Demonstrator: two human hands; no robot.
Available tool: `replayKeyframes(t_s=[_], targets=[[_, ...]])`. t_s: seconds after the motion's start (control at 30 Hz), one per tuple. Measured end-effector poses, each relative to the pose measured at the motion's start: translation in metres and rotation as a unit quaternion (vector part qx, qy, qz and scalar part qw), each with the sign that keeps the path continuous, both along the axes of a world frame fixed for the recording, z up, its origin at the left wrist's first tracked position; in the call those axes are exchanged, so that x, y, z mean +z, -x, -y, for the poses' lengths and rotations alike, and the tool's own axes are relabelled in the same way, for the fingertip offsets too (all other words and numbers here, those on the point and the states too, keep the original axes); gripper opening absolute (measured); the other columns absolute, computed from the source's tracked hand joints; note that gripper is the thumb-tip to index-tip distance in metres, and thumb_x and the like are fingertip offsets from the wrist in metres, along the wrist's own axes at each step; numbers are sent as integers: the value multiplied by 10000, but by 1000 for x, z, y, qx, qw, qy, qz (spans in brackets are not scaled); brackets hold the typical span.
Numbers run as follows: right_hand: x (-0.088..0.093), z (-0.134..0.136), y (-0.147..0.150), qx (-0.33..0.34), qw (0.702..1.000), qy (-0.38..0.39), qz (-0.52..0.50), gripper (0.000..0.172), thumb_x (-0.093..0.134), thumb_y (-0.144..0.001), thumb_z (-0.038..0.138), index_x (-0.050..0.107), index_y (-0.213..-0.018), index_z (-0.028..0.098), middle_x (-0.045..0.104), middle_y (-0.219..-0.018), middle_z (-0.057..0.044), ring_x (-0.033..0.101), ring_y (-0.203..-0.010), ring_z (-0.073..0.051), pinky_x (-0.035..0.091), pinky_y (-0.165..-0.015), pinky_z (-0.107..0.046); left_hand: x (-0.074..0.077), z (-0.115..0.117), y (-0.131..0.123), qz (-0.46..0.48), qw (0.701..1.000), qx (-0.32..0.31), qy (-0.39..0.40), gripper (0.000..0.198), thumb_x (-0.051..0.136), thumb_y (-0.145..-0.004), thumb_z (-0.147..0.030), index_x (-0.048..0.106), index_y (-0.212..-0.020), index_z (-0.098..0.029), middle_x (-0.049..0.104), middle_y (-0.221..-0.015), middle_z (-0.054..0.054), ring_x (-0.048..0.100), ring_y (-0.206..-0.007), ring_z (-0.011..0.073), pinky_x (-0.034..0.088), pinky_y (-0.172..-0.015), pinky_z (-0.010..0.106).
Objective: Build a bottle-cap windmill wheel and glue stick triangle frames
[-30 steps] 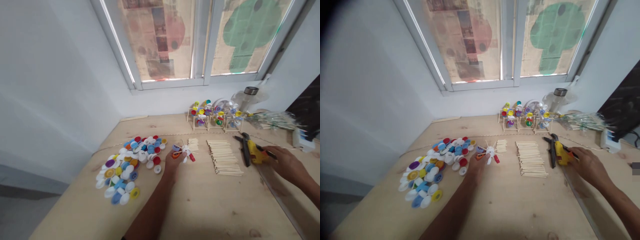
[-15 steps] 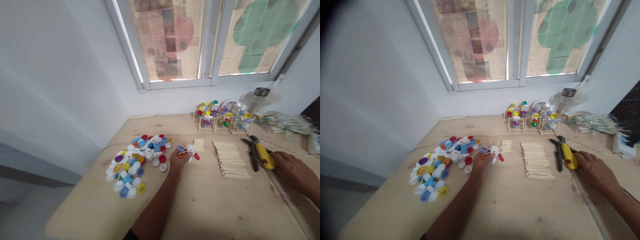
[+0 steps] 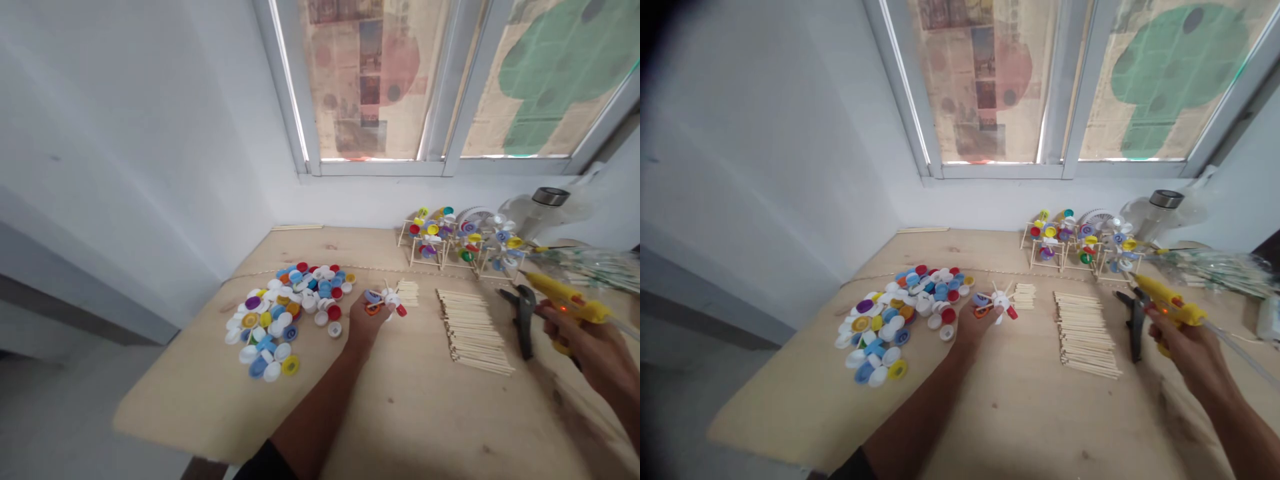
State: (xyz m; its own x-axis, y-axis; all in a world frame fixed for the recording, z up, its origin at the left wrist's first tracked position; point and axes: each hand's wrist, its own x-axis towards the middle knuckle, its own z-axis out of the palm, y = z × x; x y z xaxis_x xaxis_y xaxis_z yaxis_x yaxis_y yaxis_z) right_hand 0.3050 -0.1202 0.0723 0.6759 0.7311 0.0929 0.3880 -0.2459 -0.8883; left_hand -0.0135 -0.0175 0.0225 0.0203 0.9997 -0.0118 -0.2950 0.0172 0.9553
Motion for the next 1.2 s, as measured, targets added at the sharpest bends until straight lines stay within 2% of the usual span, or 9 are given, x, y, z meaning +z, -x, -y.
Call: replayKeyframes(t_s=[0.1,0.2,0.3,0.43,0.67,0.87,1.2], targets=[[9,-7,45,97,988,5,-122,472,667,-644,553,621,-899,159,524,-582,-4,456,-501,-115,341,-439,-231,0,0,1,-2,1000,3,-1,311,785,-537,-257,647,-791,-144,646,-686,-3,581,-606,113,464,-581,207],[9,-8,82,196,971,38,-131,481,649,-678,558,637,-939,154,510,-569,16,409,-469,-89,298,-411,-205,3,1,2,-6,1000,8,-6,325,780,-545,-257,646,-819,-141,658,-722,12,592,-634,124,474,-604,218],[5,-7,108,249,960,63,-114,473,636,-684,573,676,-894,151,589,-644,-27,499,-552,-122,391,-474,-216,7,3,4,-22,999,6,-22,332,776,-564,-275,639,-836,-144,663,-730,19,600,-648,133,481,-623,227],[-3,-4,126,237,965,60,-89,478,609,-682,597,699,-840,155,648,-761,-74,577,-675,-178,466,-580,-261,12,7,6,-55,997,8,-57,326,776,-567,-288,632,-825,-150,649,-697,9,587,-621,128,479,-622,224],[-19,-1,133,219,972,70,-36,477,543,-718,611,690,-791,164,603,-683,-40,522,-581,-141,372,-455,-223,12,10,7,-120,986,0,-111,294,741,-622,-297,622,-852,-159,640,-729,12,570,-636,121,484,-636,217],[-20,-3,137,215,973,84,-18,474,530,-725,606,670,-755,155,588,-647,-33,509,-560,-138,373,-468,-227,9,9,7,-126,986,1,-110,299,738,-623,-281,616,-869,-164,630,-737,14,561,-647,125,482,-635,219],[-22,-6,140,218,974,58,21,467,529,-710,620,633,-678,166,568,-602,-30,503,-555,-151,403,-498,-252,15,12,5,-84,994,-8,-71,290,761,-585,-276,630,-823,-173,632,-699,4,571,-649,138,480,-644,237]])
